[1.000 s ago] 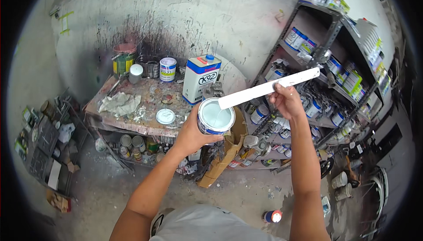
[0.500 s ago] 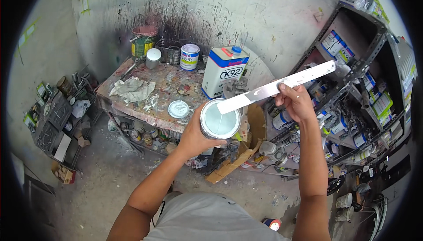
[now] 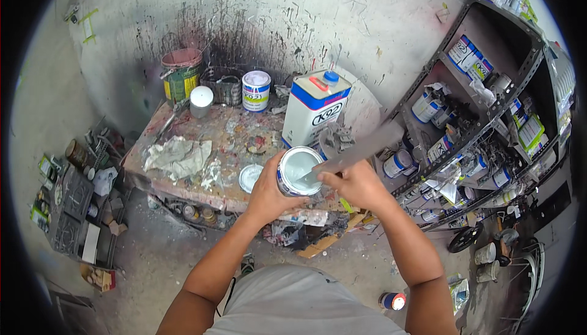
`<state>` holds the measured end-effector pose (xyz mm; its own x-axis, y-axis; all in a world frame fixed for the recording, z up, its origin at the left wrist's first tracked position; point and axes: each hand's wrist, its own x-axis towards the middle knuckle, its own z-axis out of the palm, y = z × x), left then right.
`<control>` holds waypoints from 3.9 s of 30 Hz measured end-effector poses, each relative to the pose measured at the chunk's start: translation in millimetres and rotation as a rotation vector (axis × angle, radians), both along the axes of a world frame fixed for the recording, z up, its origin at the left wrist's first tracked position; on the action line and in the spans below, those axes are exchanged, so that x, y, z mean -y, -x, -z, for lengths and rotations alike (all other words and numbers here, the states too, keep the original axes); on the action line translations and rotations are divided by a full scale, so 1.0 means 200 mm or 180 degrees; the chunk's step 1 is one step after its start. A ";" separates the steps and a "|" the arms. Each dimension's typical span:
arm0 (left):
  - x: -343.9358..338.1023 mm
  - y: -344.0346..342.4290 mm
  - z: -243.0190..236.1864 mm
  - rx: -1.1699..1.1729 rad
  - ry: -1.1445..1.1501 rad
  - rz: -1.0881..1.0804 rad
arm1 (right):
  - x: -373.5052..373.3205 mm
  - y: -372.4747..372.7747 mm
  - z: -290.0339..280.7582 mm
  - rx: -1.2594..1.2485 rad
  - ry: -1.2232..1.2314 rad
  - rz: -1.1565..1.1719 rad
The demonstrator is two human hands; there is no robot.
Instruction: Mixing paint and preparing a spray gun for use in an automotive body shop environment.
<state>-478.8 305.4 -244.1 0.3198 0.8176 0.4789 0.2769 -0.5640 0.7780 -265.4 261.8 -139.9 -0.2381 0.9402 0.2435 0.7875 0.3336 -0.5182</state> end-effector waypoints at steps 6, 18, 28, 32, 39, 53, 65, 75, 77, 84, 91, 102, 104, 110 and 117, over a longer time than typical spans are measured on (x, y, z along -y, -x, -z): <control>-0.21 0.03 -0.02 0.0405 0.0454 0.0403 | -0.20 -0.25 -0.16 -0.2345 0.0640 0.0738; -0.40 0.04 -0.02 0.0511 0.0687 0.1406 | -0.23 -0.30 -0.31 -0.2288 0.0543 0.0985; -0.30 0.05 0.20 0.0464 0.1187 0.1398 | -0.24 0.09 0.03 -0.0572 -0.0820 0.1972; -0.26 0.08 0.25 0.0628 0.0836 0.1154 | -0.12 -0.02 0.25 -0.0983 -0.0279 0.2703; -0.22 0.07 0.24 0.0599 0.0739 0.0985 | -0.05 -0.10 0.51 -0.3686 0.0626 0.2161; -0.22 0.06 0.20 0.0334 0.0328 0.0897 | 0.18 -0.07 -0.63 0.0750 0.2025 0.0751; -0.24 0.04 0.17 0.0325 0.0472 0.0897 | 0.09 0.20 -0.78 0.2086 0.2259 0.0159; -0.25 0.00 0.18 0.0508 0.0125 0.0968 | 0.15 0.07 -0.73 0.1656 0.2359 0.0504; -0.25 -0.02 0.22 0.0589 -0.0014 0.0894 | 0.20 -0.06 -0.64 0.1344 0.2604 0.0745; -0.23 -0.12 0.30 0.0834 0.0936 0.0791 | 0.46 -0.24 0.31 -0.3085 0.1160 0.3122; -0.14 -0.14 0.24 0.0179 0.0472 0.0269 | 0.88 -0.35 0.64 -0.5554 -0.0064 0.2081; 0.93 -0.64 1.00 -0.1846 0.1298 0.1682 | 1.95 -0.81 1.03 -0.5028 -0.0443 0.3989; 0.91 -0.71 1.32 -0.3181 0.0853 0.2172 | 2.16 -0.84 1.10 -0.5059 -0.0618 0.4096; 0.73 -0.71 1.77 -0.4962 0.1848 0.2215 | 2.82 -1.07 1.18 -0.5220 -0.0691 0.4523; 1.15 -1.87 1.53 -0.3473 0.0687 0.2978 | 3.08 -1.46 1.25 -0.3382 0.0393 0.5748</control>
<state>-104.8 76.2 -550.5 0.8832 0.1330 -0.4496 0.3786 -0.7681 0.5164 26.5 -353.3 -389.2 0.9004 -0.0707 -0.4292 -0.4256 -0.3469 -0.8358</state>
